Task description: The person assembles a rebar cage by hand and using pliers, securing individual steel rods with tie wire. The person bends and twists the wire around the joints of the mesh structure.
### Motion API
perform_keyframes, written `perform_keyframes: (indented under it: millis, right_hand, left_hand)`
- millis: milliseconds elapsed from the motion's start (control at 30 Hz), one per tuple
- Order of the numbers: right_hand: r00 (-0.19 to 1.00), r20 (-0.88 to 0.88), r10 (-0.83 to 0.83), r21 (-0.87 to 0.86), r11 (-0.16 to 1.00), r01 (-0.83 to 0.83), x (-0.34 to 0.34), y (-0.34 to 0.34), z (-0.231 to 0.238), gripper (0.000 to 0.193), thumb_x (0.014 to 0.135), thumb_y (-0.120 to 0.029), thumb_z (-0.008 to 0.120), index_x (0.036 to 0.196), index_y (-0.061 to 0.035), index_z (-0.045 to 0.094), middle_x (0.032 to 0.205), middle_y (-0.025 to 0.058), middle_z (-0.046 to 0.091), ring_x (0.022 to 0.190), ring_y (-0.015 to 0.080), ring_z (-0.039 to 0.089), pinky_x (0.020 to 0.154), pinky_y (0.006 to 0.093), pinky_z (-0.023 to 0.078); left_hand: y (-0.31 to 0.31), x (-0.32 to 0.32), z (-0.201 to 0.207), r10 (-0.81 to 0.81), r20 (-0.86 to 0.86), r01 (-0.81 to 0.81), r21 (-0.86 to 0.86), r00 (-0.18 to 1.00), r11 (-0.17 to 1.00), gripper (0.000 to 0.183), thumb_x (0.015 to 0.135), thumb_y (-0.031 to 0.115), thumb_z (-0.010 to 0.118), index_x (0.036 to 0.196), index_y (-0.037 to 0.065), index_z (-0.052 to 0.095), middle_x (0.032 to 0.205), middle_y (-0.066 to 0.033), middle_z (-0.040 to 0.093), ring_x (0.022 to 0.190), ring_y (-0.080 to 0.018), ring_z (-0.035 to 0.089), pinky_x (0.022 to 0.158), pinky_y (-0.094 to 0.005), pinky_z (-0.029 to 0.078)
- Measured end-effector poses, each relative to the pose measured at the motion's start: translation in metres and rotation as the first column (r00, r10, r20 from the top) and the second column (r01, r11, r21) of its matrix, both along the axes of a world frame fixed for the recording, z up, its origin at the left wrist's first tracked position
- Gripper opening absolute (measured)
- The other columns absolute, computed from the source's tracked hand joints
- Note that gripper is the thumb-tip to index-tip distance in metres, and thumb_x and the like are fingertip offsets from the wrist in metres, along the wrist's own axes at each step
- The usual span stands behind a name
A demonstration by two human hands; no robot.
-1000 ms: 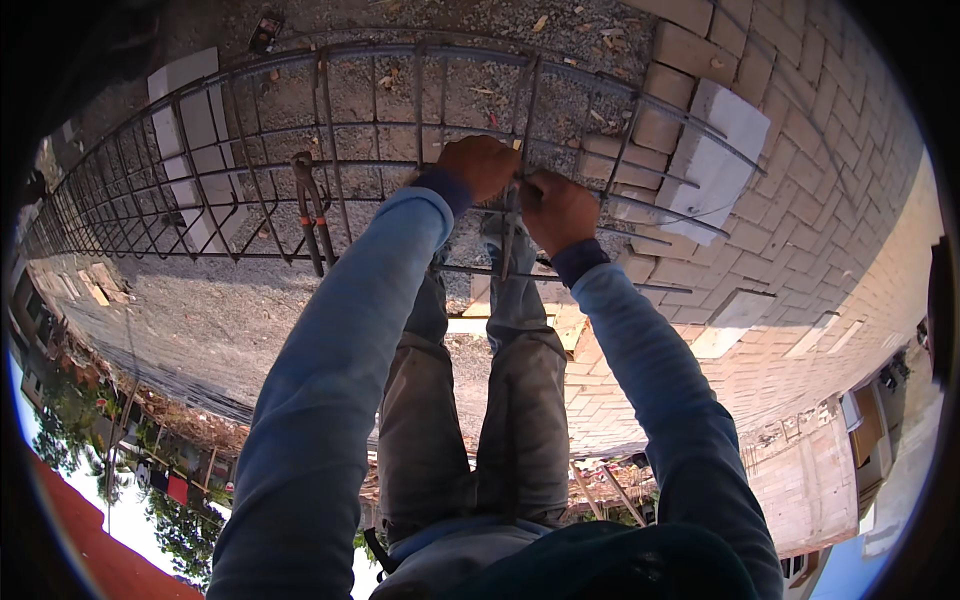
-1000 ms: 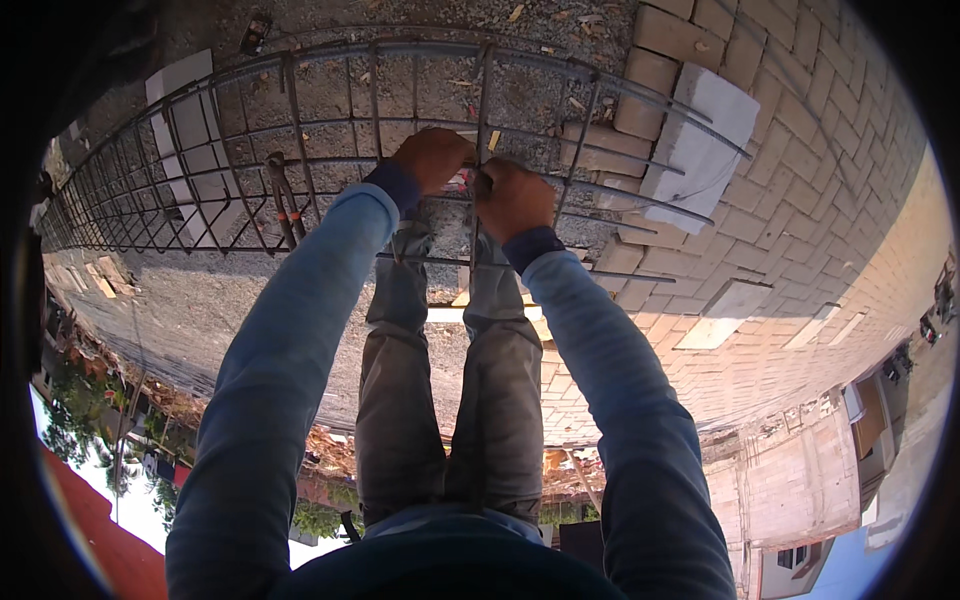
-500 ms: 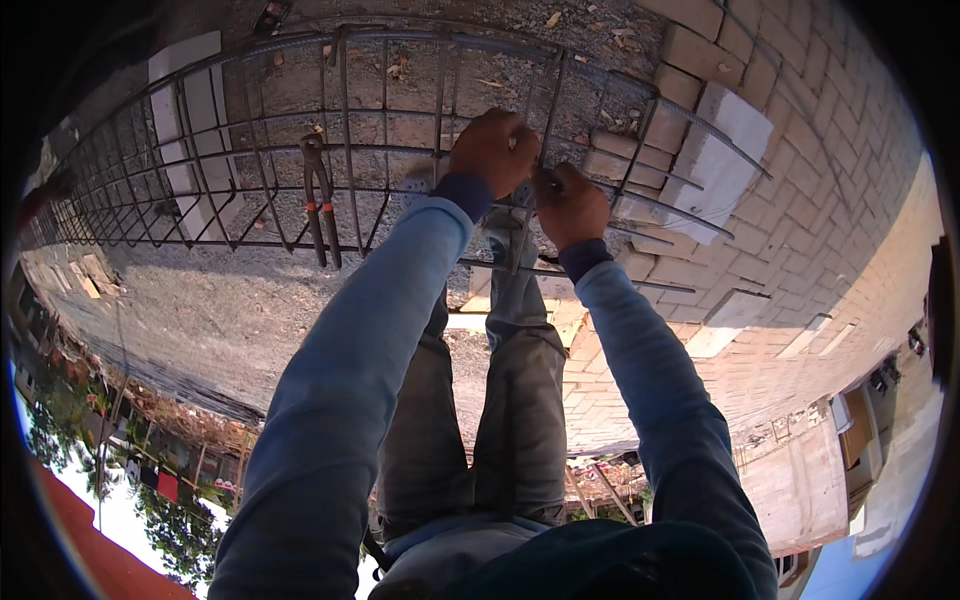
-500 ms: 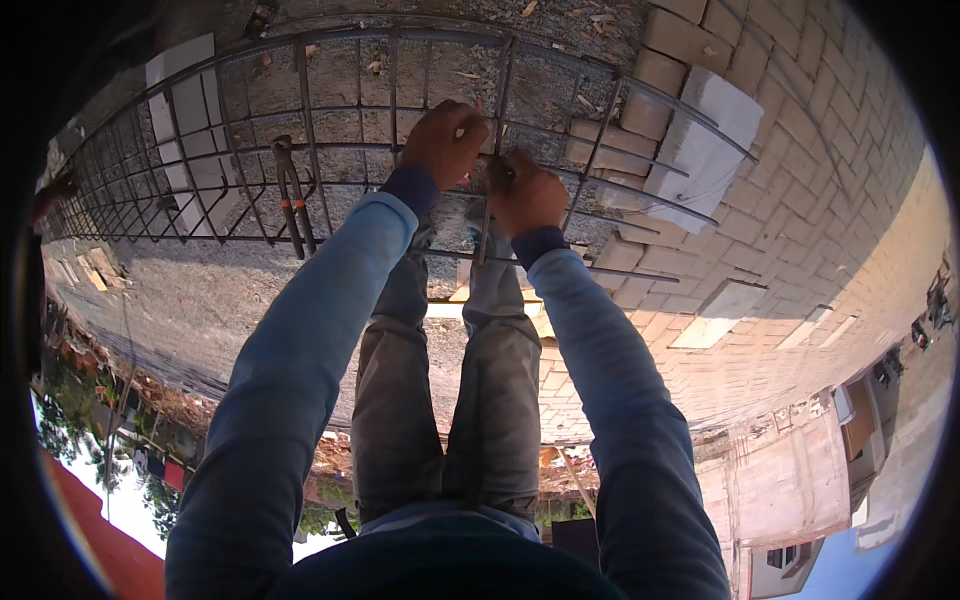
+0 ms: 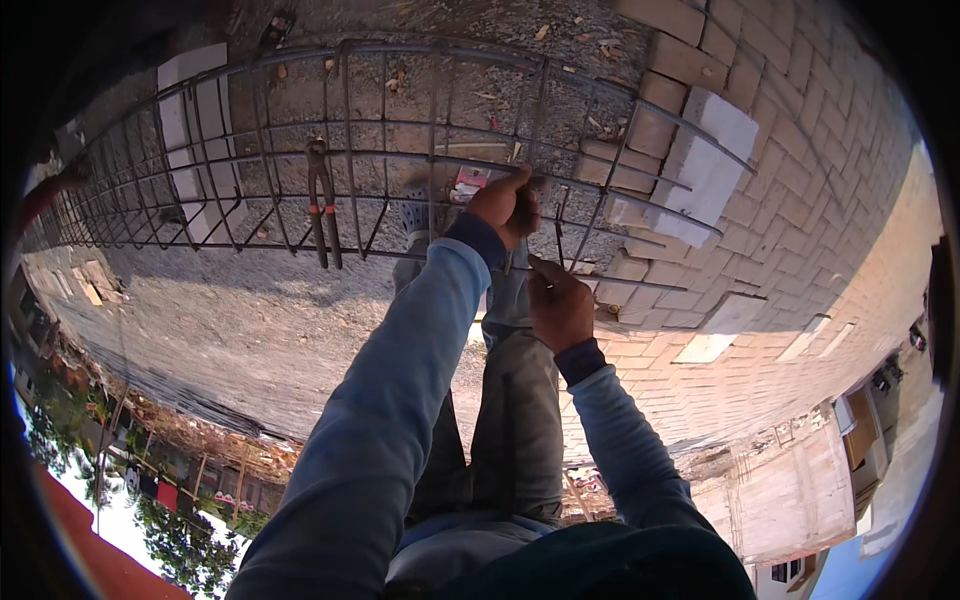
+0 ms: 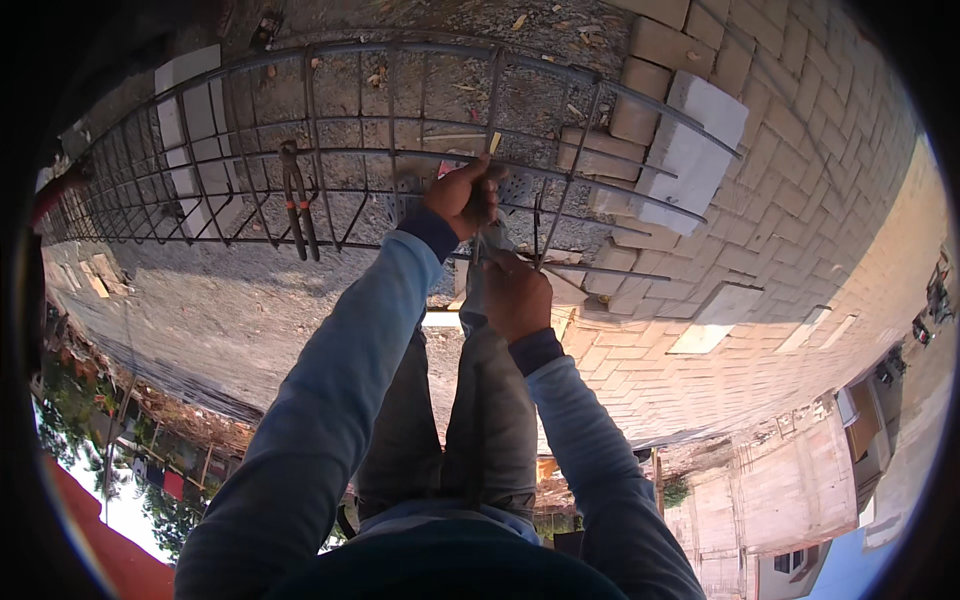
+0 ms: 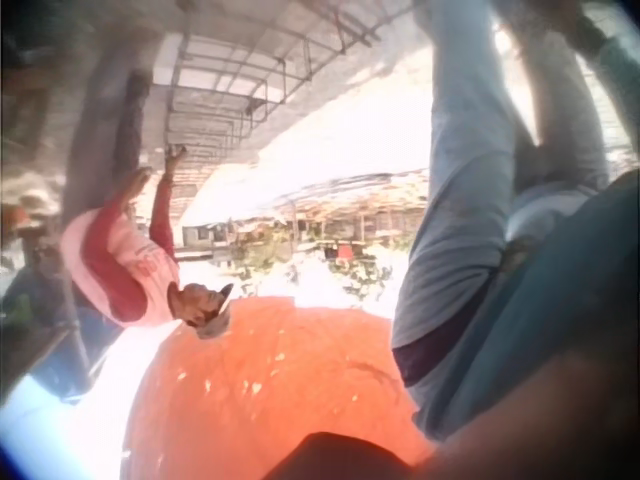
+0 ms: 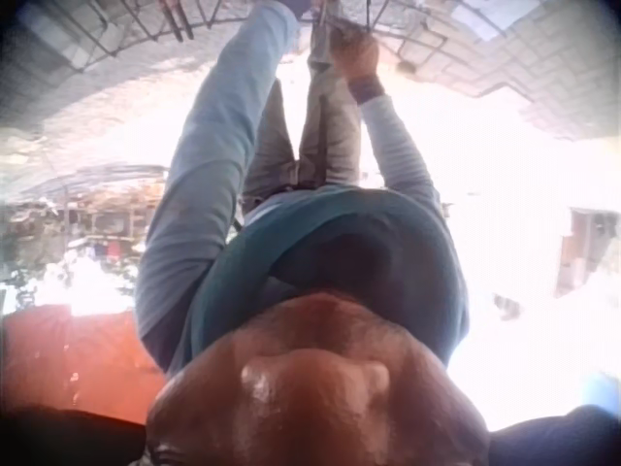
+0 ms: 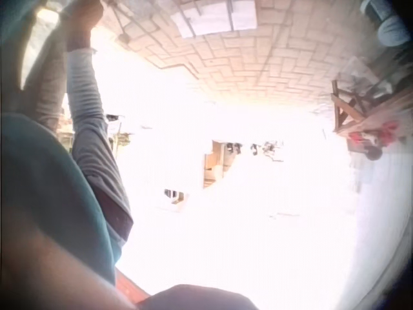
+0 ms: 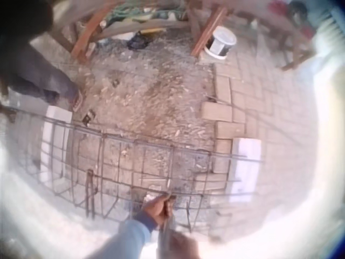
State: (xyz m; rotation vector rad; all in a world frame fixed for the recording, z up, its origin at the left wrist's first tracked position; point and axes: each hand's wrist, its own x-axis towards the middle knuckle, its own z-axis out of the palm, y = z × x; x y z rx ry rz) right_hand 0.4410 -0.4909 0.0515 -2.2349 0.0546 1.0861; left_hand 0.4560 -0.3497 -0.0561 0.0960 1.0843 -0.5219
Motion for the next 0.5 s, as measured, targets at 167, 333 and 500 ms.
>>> perform_keyframes:
  millis: [167, 333, 500]
  right_hand:
    - [0.989, -0.125, -0.079, 0.088, 0.992, 0.090, -0.036, -0.002, 0.022, 0.024, 0.086, -0.022, 0.056, 0.101, -0.0057, 0.066, 0.089, 0.0179, 0.066, 0.082, 0.0345, 0.064, 0.071, 0.0393, 0.051]
    - [0.962, -0.262, -0.076, 0.184, 0.975, 0.127, -0.041, -0.018, 0.057, 0.024, 0.088, -0.021, 0.055, 0.104, -0.0056, 0.065, 0.096, 0.0174, 0.066, 0.086, 0.0334, 0.064, 0.074, 0.0379, 0.051]
    - [0.945, -0.196, -0.263, 0.283, 0.907, 0.311, -0.033, -0.040, 0.085, 0.023, 0.088, -0.016, 0.059, 0.106, -0.0031, 0.065, 0.076, 0.0143, 0.065, 0.069, 0.0209, 0.064, 0.064, 0.0291, 0.048]
  left_hand:
    - [0.020, 0.021, 0.004, -0.505, -0.025, 0.503, 0.141, 0.863, 0.853, 0.035, 0.086, 0.038, 0.063, 0.097, 0.005, 0.062, 0.056, 0.0064, 0.036, 0.049, -0.0049, 0.034, 0.048, -0.0209, 0.031]
    - [0.030, 0.078, 0.008, -0.966, -0.188, 0.775, 0.577, -0.178, -0.256, 0.033, 0.084, 0.034, 0.063, 0.089, 0.001, 0.067, 0.066, -0.0075, 0.058, 0.059, -0.0165, 0.055, 0.053, -0.0334, 0.044]
    - [-0.012, 0.104, 0.033, -0.369, -0.573, -0.097, 0.623, -0.732, -0.776, 0.029, 0.079, 0.029, 0.064, 0.085, 0.001, 0.069, 0.087, -0.0180, 0.068, 0.082, -0.0278, 0.067, 0.069, -0.0401, 0.054]
